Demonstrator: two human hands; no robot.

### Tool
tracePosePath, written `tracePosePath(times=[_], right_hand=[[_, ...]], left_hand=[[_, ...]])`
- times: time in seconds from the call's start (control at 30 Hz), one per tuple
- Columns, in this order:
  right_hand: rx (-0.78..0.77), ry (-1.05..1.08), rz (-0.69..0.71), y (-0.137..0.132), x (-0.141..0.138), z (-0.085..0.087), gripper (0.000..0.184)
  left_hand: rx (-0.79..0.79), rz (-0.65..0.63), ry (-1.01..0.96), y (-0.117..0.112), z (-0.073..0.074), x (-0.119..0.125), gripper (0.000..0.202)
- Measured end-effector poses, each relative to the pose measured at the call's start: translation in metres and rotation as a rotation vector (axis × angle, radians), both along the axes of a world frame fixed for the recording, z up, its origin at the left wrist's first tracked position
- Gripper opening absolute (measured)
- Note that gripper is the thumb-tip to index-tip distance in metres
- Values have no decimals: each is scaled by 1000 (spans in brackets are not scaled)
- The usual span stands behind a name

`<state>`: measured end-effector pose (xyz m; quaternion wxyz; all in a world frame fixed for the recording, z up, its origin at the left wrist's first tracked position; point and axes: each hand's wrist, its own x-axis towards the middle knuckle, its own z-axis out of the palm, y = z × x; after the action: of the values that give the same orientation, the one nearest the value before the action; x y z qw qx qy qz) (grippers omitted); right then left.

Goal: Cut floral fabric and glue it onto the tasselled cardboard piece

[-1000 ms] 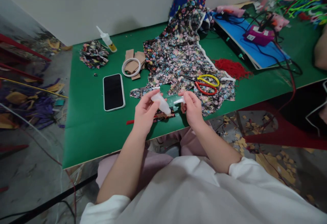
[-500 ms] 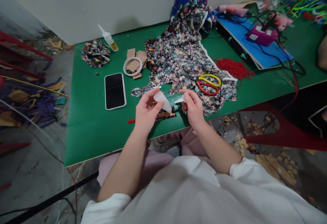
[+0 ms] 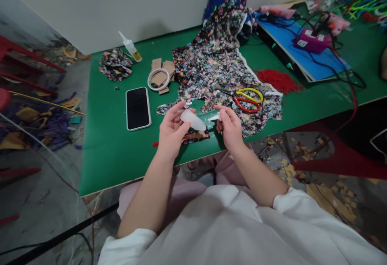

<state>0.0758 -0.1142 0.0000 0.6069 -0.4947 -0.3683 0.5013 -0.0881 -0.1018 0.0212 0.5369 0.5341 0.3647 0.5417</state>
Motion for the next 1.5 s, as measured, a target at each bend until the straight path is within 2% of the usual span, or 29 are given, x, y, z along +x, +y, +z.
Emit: tracePosePath(times=[0.17, 0.37, 0.57, 0.87, 1.07, 1.27, 1.5], right_hand=[[-10, -22, 7, 0, 0, 1, 33], [-2, -4, 6, 0, 0, 2, 33], [1, -14, 10, 0, -1, 2, 31], [20, 0, 24, 0, 0, 0, 30], [9, -22, 13, 0, -1, 0, 31], [7, -11, -4, 0, 0, 0, 31], [-1, -51, 14, 0, 0, -1, 30]], left_hand=[[55, -30, 16, -1, 4, 0, 64], [95, -57, 99, -7, 9, 3, 68], [120, -42, 174, -14, 15, 5, 65], [258, -39, 432, -23, 18, 4, 55], [150, -23, 277, -19, 16, 4, 56], [18, 95, 64, -2, 6, 0, 56], [-242, 170, -131, 7, 6, -6, 43]])
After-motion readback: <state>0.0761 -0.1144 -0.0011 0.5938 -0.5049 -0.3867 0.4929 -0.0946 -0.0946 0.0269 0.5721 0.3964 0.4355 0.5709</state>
